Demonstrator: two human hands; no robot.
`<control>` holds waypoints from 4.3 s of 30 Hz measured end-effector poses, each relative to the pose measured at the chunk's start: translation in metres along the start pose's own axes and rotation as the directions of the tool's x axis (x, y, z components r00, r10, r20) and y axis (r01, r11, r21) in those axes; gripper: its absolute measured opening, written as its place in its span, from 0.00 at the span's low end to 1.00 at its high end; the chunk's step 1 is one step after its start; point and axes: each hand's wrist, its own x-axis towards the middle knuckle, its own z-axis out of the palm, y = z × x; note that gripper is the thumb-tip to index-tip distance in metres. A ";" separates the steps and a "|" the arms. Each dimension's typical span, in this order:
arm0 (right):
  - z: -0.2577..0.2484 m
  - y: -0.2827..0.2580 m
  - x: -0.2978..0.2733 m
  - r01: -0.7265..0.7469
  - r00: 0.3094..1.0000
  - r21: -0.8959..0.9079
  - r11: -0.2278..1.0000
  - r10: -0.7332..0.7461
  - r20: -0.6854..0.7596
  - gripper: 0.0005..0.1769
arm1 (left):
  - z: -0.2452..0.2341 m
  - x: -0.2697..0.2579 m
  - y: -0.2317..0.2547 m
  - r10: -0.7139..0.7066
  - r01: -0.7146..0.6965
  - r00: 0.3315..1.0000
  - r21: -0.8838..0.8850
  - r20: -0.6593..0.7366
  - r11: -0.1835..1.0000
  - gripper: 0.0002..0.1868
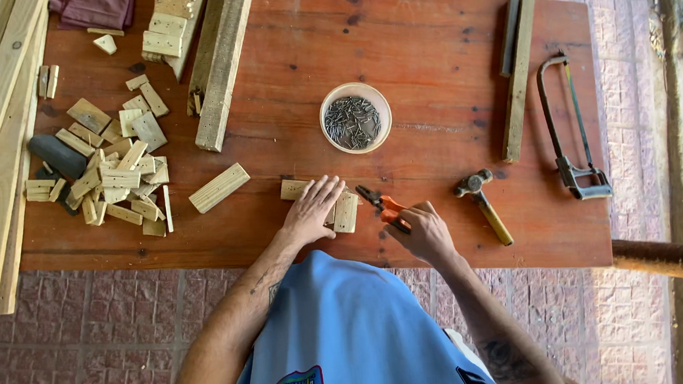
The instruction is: The person uses pliers to remove nails from small wooden blocks on a workbench. They repeatedly pick up blocks, extract nails, and place the blocks aside. A bowl of nails, a hammer, and a saw are visible on the table.
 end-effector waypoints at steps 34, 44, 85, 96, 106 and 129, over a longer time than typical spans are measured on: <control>0.017 -0.080 0.142 0.560 0.828 -0.808 0.181 -0.089 0.554 0.06 | -0.001 0.004 0.020 -0.135 0.129 0.989 -0.083 -0.065 0.988 0.59; 0.032 -0.060 0.171 0.620 0.741 -0.718 0.317 0.064 0.668 0.11 | 0.002 -0.002 0.033 -0.160 0.152 0.977 -0.067 -0.143 0.986 0.61; -0.007 -0.041 0.180 0.619 0.685 -0.635 0.463 0.077 0.724 0.31 | 0.020 0.019 0.044 -0.226 0.227 0.953 -0.019 -0.203 0.974 0.63; -0.040 -0.022 0.160 0.645 0.731 -0.607 0.465 -0.144 0.667 0.28 | 0.014 0.019 0.045 -0.207 0.212 0.954 0.000 -0.219 0.977 0.63; -0.080 -0.008 0.125 0.428 0.798 -0.425 0.798 -0.112 0.593 0.20 | 0.004 0.028 0.034 -0.172 0.172 0.985 0.050 -0.009 0.984 0.75; 0.008 0.085 -0.003 0.580 0.812 -0.381 0.720 -0.547 0.202 0.27 | -0.013 0.019 0.029 -0.115 0.114 0.993 0.038 0.018 0.993 0.52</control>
